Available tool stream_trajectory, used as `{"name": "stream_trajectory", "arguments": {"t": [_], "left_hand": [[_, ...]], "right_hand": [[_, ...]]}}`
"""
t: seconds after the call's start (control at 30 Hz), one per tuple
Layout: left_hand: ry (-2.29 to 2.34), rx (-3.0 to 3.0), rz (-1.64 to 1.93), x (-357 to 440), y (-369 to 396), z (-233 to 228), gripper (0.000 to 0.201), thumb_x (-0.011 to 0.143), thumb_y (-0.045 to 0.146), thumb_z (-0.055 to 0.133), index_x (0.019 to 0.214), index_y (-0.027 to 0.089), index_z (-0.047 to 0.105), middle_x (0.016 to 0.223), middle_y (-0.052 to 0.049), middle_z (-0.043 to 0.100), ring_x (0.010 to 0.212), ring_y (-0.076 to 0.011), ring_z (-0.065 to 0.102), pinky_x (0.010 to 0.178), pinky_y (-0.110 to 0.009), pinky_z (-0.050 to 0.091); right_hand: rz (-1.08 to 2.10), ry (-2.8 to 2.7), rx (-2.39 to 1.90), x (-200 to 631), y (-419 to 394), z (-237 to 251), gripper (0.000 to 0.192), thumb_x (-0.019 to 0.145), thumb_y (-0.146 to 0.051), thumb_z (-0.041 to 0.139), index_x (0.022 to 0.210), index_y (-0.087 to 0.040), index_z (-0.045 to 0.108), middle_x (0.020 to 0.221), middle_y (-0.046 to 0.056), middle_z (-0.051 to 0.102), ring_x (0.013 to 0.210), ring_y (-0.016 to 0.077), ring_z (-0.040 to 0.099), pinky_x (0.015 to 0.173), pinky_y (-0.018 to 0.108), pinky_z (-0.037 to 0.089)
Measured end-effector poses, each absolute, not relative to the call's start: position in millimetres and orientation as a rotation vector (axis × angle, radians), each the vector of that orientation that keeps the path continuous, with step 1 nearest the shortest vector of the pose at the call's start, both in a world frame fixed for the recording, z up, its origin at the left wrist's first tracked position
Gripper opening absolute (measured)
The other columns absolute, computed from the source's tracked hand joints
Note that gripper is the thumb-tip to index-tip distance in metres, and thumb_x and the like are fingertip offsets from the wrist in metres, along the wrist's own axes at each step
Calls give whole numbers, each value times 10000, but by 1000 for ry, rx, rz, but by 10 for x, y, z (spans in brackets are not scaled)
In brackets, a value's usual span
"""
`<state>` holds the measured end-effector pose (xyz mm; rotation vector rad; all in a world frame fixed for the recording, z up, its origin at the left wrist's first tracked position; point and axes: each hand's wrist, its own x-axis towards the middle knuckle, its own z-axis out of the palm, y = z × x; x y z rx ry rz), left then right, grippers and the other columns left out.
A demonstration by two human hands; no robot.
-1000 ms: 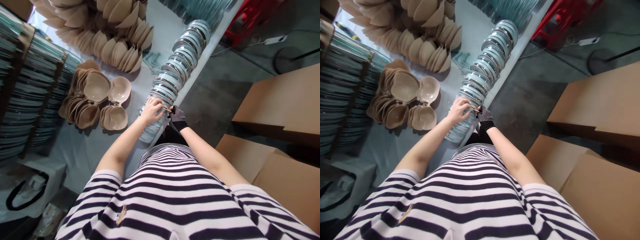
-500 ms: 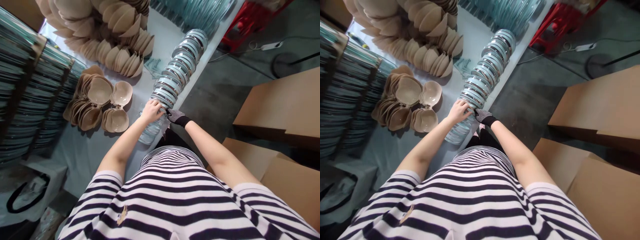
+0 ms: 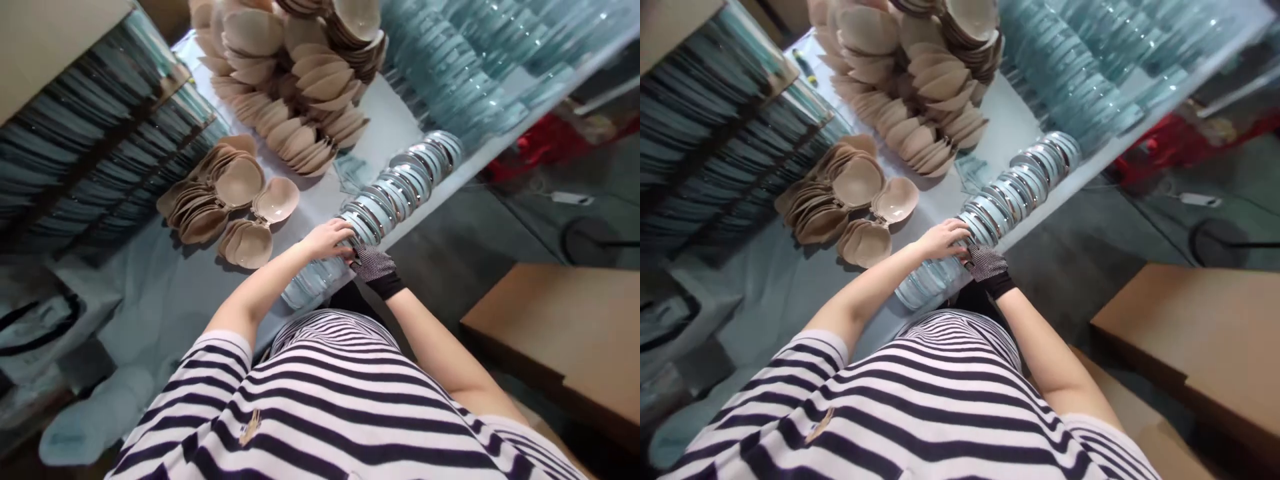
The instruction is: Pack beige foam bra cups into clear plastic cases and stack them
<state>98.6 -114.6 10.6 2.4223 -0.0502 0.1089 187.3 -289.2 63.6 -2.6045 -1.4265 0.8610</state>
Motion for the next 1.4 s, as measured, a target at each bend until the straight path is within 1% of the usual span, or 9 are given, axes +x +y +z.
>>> {"name": "stream_trajectory", "arguments": {"t": [0.1,0.23,0.33,0.6,0.77,0.93,1.1,1.2,1.4], "left_hand": [[464,2372,200,818,-898,124,227,979,279,556,1161,220,679,1192,-80,688,1135,-196,624,1011,-322,473],[1445,2279,286,348,-629,71,260,975,282,532,1160,152,661,1209,-172,658,1201,-318,553,1065,-486,396],[1886,2142,-5,106,-555,-33,266,922,316,616,1146,182,664,1232,-163,654,1222,-352,514,1081,-522,350],[1826,2195,-198,14,-472,65,138,902,269,601,960,225,719,1087,-117,721,1200,-320,518,1192,-572,168],[1225,2231,-127,-77,-340,747,216,933,348,602,844,227,756,1044,-69,741,1117,-260,597,1156,-504,269],[679,2261,-107,227,-467,1430,260,969,329,555,844,222,757,906,-44,750,880,-190,654,852,-301,434],[641,2143,-288,432,-651,1786,215,900,222,576,762,244,740,775,-1,711,692,-149,601,625,-260,362],[647,1990,-317,375,-702,1767,198,909,273,586,802,229,746,788,6,707,717,-137,603,631,-239,361],[433,1396,-351,177,-809,1441,271,877,393,669,889,138,761,859,-31,739,813,-149,644,733,-221,454]], "right_hand": [[921,-1494,-2367,2179,-2520,669,308,969,-413,532,1083,-188,709,1058,98,760,942,231,696,781,290,474],[991,-1546,-2236,2494,-1608,530,402,1001,-485,442,1090,-195,705,1055,96,762,986,221,695,813,288,467],[1243,-1626,-2328,2497,-867,317,521,995,-582,402,1034,-177,728,1060,127,763,978,247,698,791,302,466],[1013,-1820,-2038,2316,-379,134,286,932,-305,505,1014,-179,748,1065,121,762,995,234,692,843,295,495],[1193,-1667,-1698,2739,-448,235,351,896,-316,498,1113,-141,713,1013,115,763,921,250,708,860,385,563],[914,-2047,-1309,2748,-628,828,896,674,-397,778,1473,-111,492,1509,216,500,1414,372,445,1171,532,364],[1536,-2339,-953,2443,-842,1372,531,760,-458,758,1225,-207,703,1082,67,759,981,239,697,871,319,534],[1778,-2355,-1109,2410,-940,1376,338,790,-465,731,965,-181,781,775,6,749,684,154,645,640,230,465],[2021,-2070,-960,2377,-1190,1301,271,806,-316,651,947,-125,782,849,30,763,747,147,645,711,236,491]]}}
